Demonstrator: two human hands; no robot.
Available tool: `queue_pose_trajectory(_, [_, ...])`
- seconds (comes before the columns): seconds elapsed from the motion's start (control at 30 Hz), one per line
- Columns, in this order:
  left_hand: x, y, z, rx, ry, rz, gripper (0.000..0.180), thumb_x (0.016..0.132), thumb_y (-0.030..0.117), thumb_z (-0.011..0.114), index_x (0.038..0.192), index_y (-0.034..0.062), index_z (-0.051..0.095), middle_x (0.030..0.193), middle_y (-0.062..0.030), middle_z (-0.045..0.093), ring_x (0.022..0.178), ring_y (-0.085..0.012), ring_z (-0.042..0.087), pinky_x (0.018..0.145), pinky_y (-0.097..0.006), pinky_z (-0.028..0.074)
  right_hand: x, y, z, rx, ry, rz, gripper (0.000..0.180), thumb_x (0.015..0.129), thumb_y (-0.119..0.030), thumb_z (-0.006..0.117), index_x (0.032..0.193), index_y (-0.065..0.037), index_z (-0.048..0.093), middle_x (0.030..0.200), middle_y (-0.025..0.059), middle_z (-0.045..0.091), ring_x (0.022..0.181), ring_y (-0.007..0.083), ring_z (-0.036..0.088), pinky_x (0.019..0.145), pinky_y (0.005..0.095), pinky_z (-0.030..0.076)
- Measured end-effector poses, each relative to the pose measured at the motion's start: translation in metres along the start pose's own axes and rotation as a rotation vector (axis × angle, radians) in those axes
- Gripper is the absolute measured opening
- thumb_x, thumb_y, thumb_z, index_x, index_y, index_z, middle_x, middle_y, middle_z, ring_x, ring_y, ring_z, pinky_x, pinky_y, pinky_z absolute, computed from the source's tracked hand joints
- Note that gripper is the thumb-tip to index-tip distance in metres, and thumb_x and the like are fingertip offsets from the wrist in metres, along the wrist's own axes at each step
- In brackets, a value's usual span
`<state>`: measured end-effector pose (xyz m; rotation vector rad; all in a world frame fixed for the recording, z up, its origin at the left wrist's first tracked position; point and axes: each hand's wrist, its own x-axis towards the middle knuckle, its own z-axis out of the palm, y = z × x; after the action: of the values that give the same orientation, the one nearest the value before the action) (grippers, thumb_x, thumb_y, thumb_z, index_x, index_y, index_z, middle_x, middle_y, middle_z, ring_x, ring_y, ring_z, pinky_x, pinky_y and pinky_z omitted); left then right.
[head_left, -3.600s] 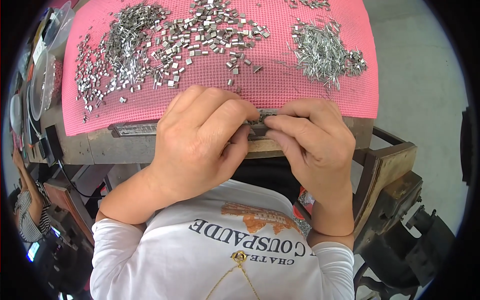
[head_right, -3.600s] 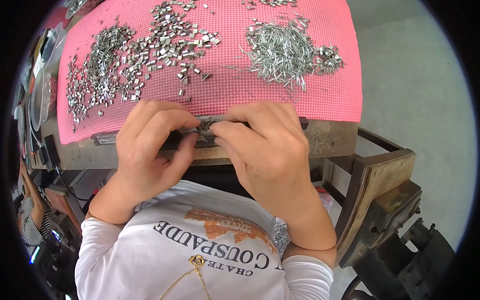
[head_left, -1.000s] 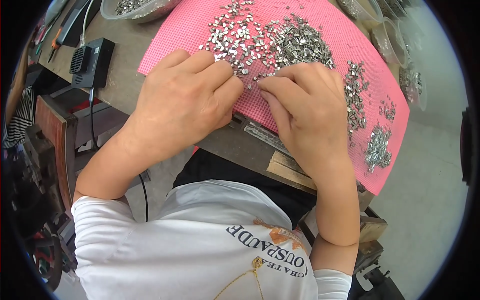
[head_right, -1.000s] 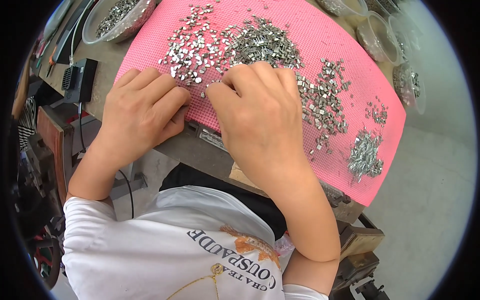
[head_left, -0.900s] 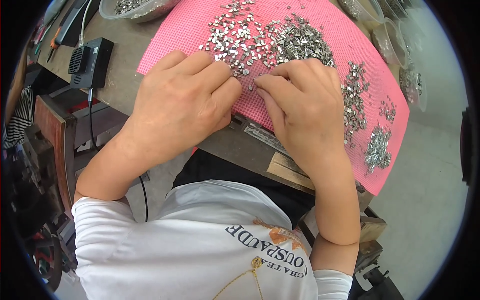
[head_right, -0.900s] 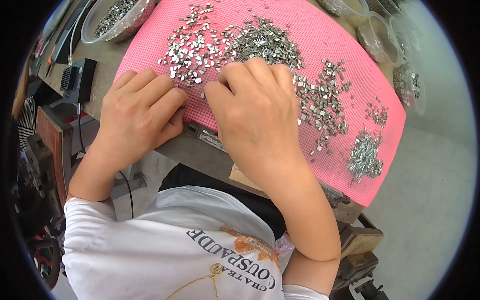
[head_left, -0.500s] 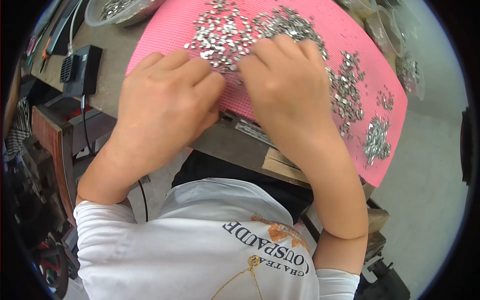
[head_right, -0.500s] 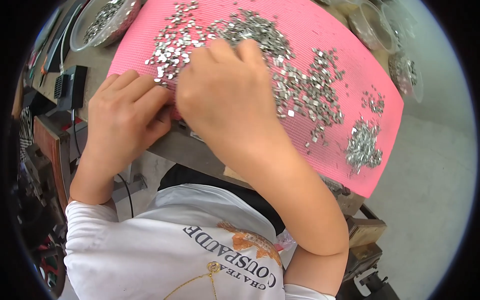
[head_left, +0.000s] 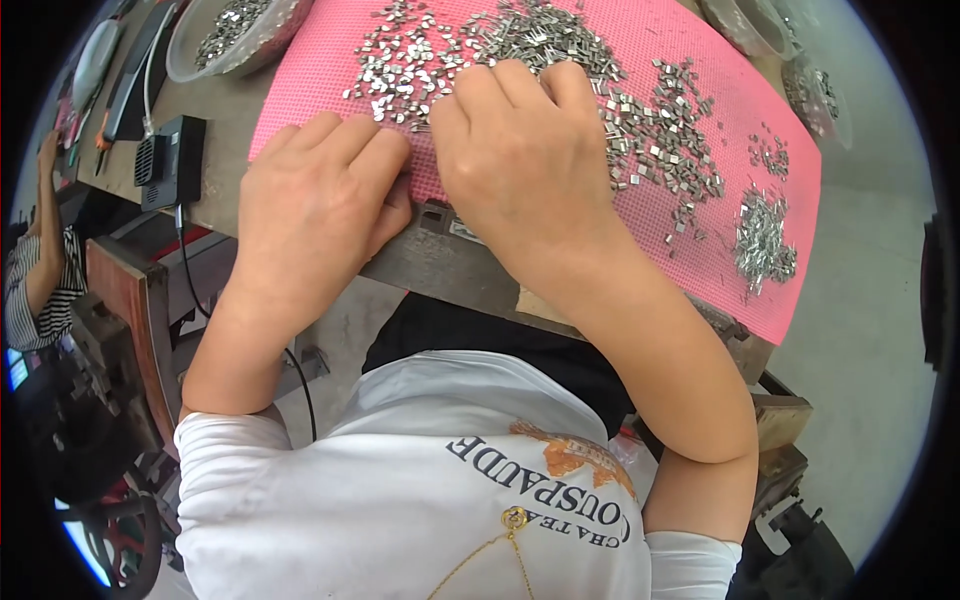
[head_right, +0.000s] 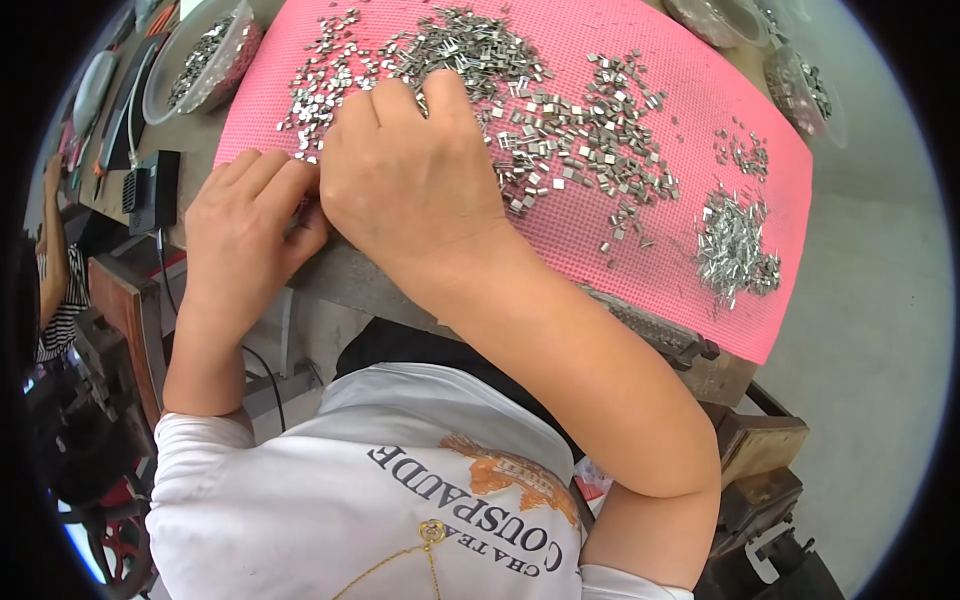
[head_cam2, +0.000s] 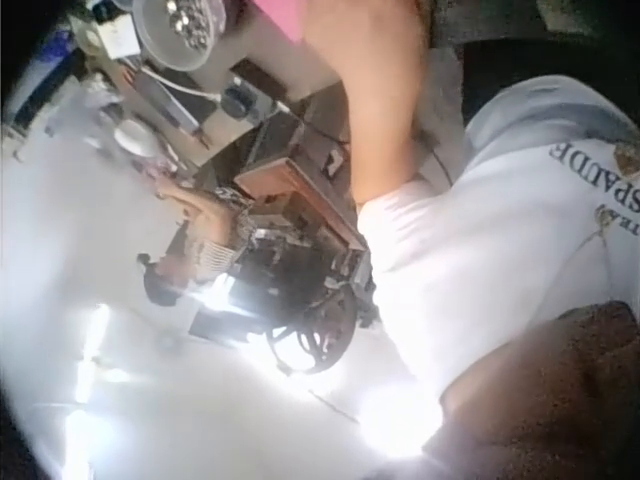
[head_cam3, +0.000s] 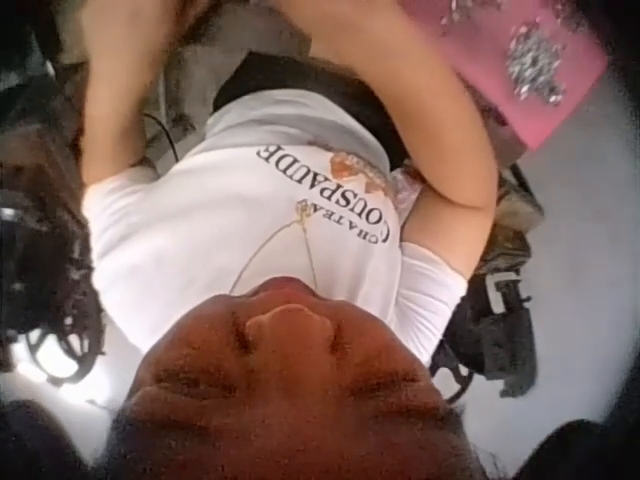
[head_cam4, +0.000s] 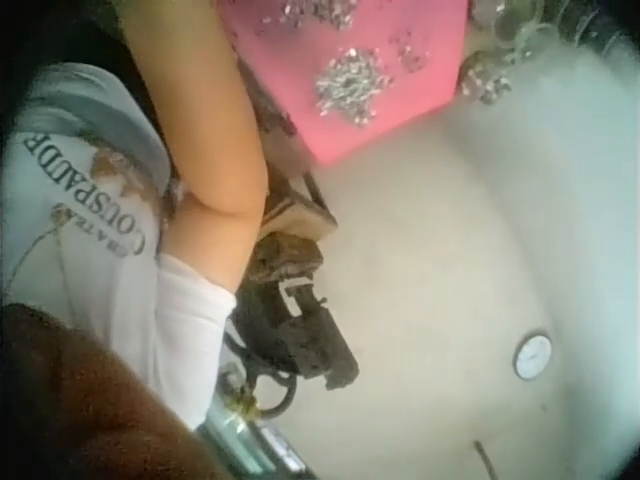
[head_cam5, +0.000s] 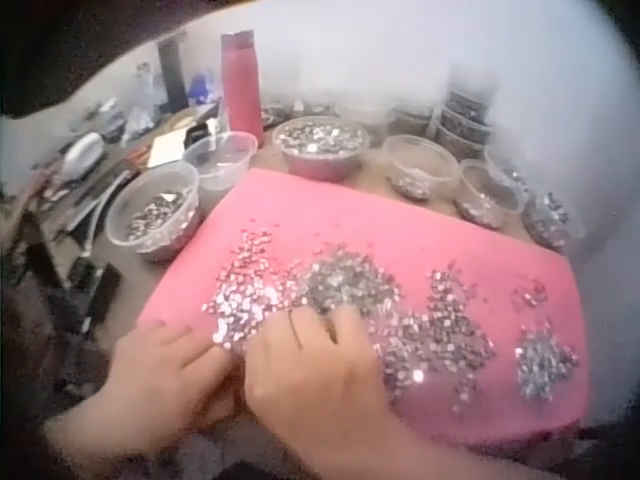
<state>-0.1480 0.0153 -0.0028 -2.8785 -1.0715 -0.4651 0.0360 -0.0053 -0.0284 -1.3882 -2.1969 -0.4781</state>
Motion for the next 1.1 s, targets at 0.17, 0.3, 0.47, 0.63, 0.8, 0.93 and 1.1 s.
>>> queue_pose_trajectory(0.17, [-0.003, 0.000, 0.003, -0.012, 0.017, -0.025, 0.020, 0.076, 0.015, 0.075, 0.088, 0.0114, 0.060, 0.082, -0.0030, 0.057, 0.080, -0.0234, 0.060, 0.070, -0.037, 0.048, 0.002, -0.002, 0.003, -0.029, 0.007, 0.013, 0.007, 0.075, -0.015, 0.068, 0.069, -0.010, 0.067, 0.074, 0.0039, 0.057, 0.077, 0.0215, 0.058, 0.074, 0.0401, 0.042])
queue_pose_trajectory(0.3, [-0.001, 0.000, 0.004, -0.030, 0.039, -0.014, 0.019, 0.076, 0.015, 0.075, 0.088, 0.0117, 0.060, 0.080, -0.0030, 0.056, 0.079, -0.0230, 0.060, 0.070, -0.037, 0.048, 0.002, 0.007, -0.007, 0.066, -0.169, 0.052, 0.007, 0.085, -0.011, 0.066, 0.086, -0.008, 0.060, 0.084, 0.0053, 0.057, 0.085, 0.0232, 0.061, 0.075, 0.0380, 0.043])
queue_pose_trajectory(0.47, [0.002, 0.002, 0.007, -0.185, 0.093, -0.052, 0.019, 0.077, 0.013, 0.075, 0.089, 0.0106, 0.061, 0.081, -0.0049, 0.057, 0.079, -0.0256, 0.062, 0.071, -0.039, 0.048, 0.001, 0.028, -0.039, 0.307, -0.214, 0.161, 0.005, 0.095, -0.005, 0.065, 0.096, -0.003, 0.060, 0.092, 0.0091, 0.062, 0.089, 0.0286, 0.062, 0.079, 0.0393, 0.044])
queue_pose_trajectory(0.63, [0.002, 0.013, 0.002, -0.459, 0.137, -0.103, 0.022, 0.074, -0.002, 0.075, 0.092, 0.0068, 0.066, 0.083, -0.0064, 0.063, 0.073, -0.0270, 0.060, 0.067, -0.037, 0.046, -0.038, 0.052, -0.106, 0.495, -0.164, 0.349, 0.007, 0.098, 0.005, 0.052, 0.101, 0.002, 0.058, 0.100, 0.0121, 0.061, 0.090, 0.0236, 0.058, 0.085, 0.0330, 0.047])
queue_pose_trajectory(0.8, [0.020, 0.045, 0.008, -0.593, 0.139, 0.064, 0.024, 0.073, -0.003, 0.076, 0.094, 0.0057, 0.067, 0.091, -0.0067, 0.067, 0.078, -0.0266, 0.063, 0.070, -0.038, 0.047, -0.122, 0.053, -0.146, 0.465, -0.097, 0.624, 0.015, 0.091, 0.006, 0.061, 0.103, -0.003, 0.059, 0.099, 0.0114, 0.063, 0.093, 0.0293, 0.059, 0.090, 0.0377, 0.041])
queue_pose_trajectory(0.93, [0.039, 0.080, 0.009, -0.612, 0.134, 0.244, 0.025, 0.072, 0.001, 0.077, 0.093, 0.0074, 0.068, 0.098, -0.0056, 0.070, 0.083, -0.0259, 0.064, 0.074, -0.038, 0.046, -0.157, 0.045, -0.156, 0.400, -0.095, 0.685, 0.014, 0.091, 0.002, 0.063, 0.103, -0.005, 0.059, 0.105, 0.0110, 0.065, 0.099, 0.0292, 0.059, 0.094, 0.0396, 0.040])
queue_pose_trajectory(1.1, [0.050, 0.119, 0.020, -0.672, 0.071, 0.315, 0.023, 0.072, 0.004, 0.078, 0.093, 0.0090, 0.069, 0.099, -0.0027, 0.070, 0.085, -0.0232, 0.064, 0.077, -0.037, 0.045, -0.181, 0.043, -0.152, 0.347, -0.054, 0.653, 0.015, 0.089, -0.002, 0.068, 0.102, -0.007, 0.061, 0.109, 0.0079, 0.065, 0.102, 0.0291, 0.061, 0.094, 0.0415, 0.039])
